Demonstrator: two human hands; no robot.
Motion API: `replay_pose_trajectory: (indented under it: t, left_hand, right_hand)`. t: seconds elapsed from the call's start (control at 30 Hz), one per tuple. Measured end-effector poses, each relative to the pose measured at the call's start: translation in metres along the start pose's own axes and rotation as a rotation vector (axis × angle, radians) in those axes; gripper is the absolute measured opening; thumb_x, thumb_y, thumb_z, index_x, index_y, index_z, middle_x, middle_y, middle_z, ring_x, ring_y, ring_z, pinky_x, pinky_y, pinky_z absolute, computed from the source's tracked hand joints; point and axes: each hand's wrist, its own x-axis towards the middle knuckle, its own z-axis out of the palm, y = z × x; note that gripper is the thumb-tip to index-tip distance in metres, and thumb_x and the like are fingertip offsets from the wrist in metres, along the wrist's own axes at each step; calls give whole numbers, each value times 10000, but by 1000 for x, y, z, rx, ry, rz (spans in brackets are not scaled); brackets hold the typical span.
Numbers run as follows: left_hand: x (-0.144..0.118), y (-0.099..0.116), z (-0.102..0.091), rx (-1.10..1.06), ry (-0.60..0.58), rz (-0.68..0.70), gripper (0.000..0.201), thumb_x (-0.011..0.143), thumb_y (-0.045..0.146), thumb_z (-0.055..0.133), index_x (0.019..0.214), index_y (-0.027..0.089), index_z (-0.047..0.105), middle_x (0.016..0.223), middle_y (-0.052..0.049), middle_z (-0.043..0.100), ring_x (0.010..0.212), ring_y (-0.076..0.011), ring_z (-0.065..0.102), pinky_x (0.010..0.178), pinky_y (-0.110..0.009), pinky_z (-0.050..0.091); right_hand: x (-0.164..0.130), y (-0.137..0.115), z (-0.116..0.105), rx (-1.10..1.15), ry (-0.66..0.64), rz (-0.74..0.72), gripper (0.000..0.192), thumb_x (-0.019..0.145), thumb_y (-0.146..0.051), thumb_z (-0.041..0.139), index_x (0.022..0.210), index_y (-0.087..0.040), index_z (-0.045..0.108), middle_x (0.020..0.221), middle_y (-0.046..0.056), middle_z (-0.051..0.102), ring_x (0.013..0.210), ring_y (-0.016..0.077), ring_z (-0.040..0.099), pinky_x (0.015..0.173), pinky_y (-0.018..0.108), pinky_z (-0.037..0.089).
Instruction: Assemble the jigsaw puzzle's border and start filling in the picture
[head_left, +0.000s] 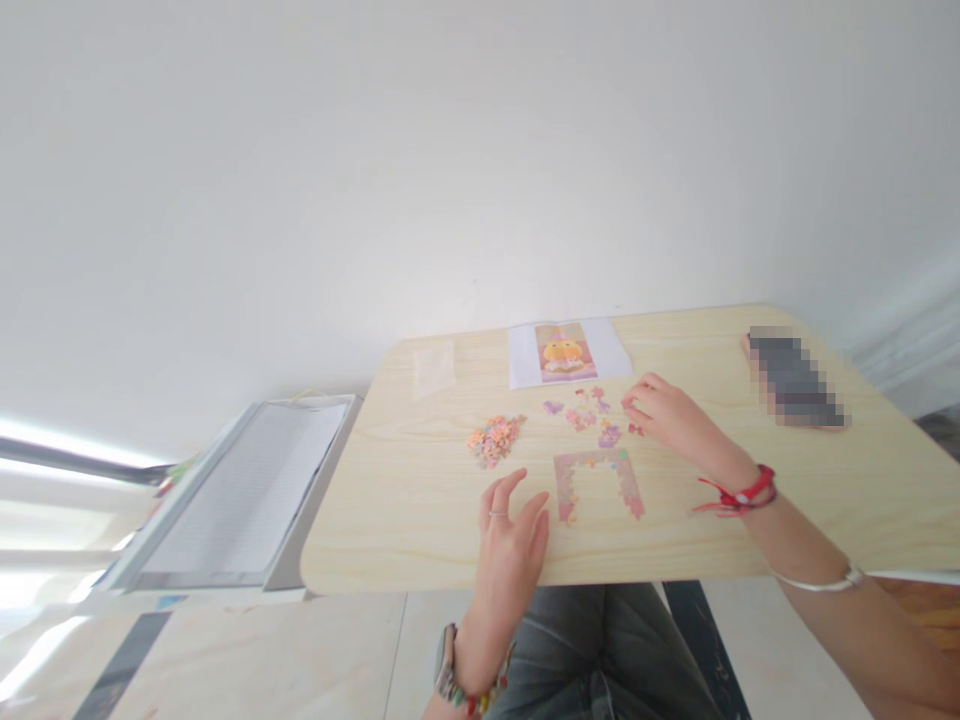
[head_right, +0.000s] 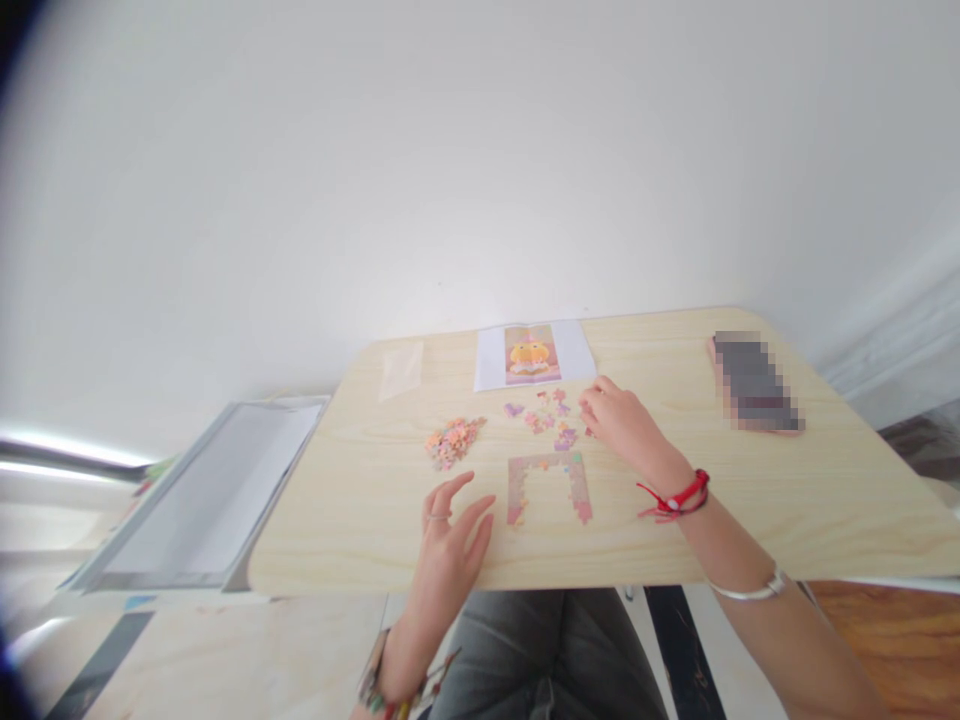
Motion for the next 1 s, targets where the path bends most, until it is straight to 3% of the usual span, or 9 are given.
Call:
replay_pose_trajectory:
  t: [0.17, 0.3, 0.7, 0.9, 1.0]
  left_hand:
    - [-1, -2, -1, 7, 16, -13, 210, 835, 112, 493, 972, 214, 615, 1214, -103, 438, 1102, -255, 419, 867, -452, 500]
    - [-6, -5, -1, 7, 17, -30, 207, 836, 116, 490, 968, 217, 613, 1216, -99, 439, 1104, -253, 423, 868, -448, 501]
    - [-7, -5, 0, 5, 16, -27, 198, 834, 104, 490, 954, 203, 611, 1204, -106, 443, 1089, -255, 422, 868, -460, 492]
    - [-8, -3, -1, -1, 8, -35, 203, 836, 104, 486, 959, 205, 610, 1211, -106, 436, 1099, -260, 416, 875, -466, 486]
    - [-9, -4, -2, 3, 9, -40, 200, 837, 111, 484, 960, 206, 611, 1210, -105, 436, 1098, -259, 418, 870, -463, 490]
  right_hand:
    - [38, 0, 13, 27, -44, 40, 131, 812, -223, 532, 879, -167, 630, 901, 79, 561, 785, 181, 562, 701, 273, 420]
    - [51, 5, 23, 78, -109, 23, 106, 795, -173, 540, 833, -163, 638, 865, 66, 551, 746, 164, 558, 707, 269, 415]
    - [34, 20, 24, 135, -77, -59, 131, 822, -189, 498, 828, -180, 629, 918, 74, 556, 862, 196, 563, 786, 302, 422]
    - [37, 20, 22, 44, -96, 14, 144, 809, -164, 494, 811, -162, 638, 915, 88, 561, 829, 194, 564, 766, 296, 419]
    - [46, 8, 19, 41, -94, 29, 159, 828, -202, 486, 841, -151, 636, 916, 90, 565, 828, 184, 560, 758, 281, 409]
